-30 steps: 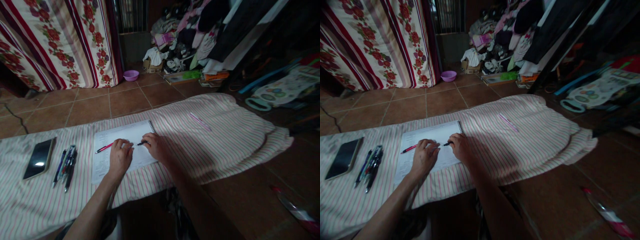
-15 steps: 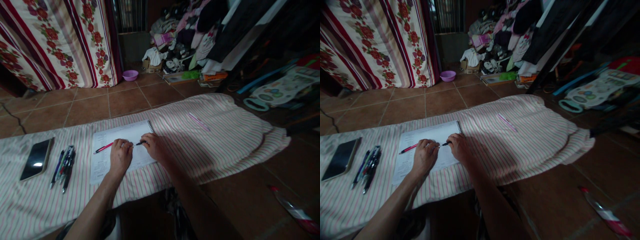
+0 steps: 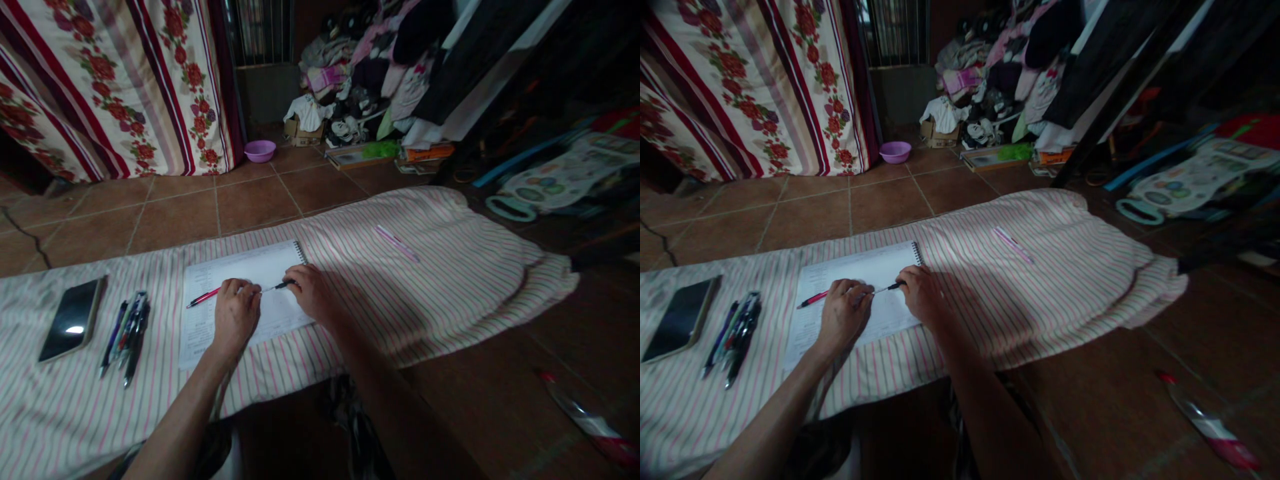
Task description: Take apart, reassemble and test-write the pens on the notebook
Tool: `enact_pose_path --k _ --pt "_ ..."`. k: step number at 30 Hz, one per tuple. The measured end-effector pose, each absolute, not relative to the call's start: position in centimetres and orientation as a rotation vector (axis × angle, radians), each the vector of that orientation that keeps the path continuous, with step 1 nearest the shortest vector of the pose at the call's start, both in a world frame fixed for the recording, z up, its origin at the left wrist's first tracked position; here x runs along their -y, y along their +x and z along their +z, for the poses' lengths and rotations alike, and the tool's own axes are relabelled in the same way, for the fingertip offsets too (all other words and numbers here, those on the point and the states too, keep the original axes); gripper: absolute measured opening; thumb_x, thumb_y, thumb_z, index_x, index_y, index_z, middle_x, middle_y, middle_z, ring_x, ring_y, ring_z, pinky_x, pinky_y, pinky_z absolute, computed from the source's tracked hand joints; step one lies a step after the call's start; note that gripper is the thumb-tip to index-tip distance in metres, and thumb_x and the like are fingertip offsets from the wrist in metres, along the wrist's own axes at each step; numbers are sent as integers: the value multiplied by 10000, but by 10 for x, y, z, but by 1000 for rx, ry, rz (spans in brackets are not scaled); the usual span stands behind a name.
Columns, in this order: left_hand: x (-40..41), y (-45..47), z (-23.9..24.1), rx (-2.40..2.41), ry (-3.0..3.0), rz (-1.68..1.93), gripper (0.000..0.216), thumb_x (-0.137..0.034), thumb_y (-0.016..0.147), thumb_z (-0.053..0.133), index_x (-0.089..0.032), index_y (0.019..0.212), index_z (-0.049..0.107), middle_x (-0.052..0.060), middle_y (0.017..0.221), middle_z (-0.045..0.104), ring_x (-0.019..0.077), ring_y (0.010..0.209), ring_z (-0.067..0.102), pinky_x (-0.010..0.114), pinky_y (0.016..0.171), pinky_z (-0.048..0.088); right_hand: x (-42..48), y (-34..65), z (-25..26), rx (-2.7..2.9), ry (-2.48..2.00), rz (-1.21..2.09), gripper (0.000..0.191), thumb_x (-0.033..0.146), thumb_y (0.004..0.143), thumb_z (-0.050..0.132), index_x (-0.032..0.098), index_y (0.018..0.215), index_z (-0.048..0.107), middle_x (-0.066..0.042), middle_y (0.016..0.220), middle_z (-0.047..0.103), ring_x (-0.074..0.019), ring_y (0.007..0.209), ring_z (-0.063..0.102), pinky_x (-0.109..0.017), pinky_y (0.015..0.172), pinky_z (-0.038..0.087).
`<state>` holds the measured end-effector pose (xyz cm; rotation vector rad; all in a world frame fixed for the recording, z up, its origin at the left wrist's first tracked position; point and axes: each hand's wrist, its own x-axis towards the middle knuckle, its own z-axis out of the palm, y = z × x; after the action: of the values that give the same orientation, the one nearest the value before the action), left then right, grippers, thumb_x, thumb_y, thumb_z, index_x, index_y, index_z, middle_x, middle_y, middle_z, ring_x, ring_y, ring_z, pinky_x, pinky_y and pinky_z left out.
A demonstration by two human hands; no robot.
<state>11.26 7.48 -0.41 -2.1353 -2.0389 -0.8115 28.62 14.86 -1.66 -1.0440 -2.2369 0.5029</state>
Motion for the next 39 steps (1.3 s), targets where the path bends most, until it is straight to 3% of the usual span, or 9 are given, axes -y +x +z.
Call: enact_pose_path --k 17,39 --pt "-74 110 -6 2056 -2130 -861 162 -202 788 528 -173 832 681 78 819 620 240 835 497 391 775 440 -151 291 -15 2225 -1087 468 138 85 765 586 186 844 638 -36 837 643 -179 819 546 -307 793 403" --pt "-74 109 -5 2037 -2163 -827 170 -220 799 518 -163 850 670 88 838 618 244 855 493 390 785 437 -145 290 -11 2293 -1150 365 200 130 772 608 179 963 636 -59 900 622 -208 895 515 -339 852 409"
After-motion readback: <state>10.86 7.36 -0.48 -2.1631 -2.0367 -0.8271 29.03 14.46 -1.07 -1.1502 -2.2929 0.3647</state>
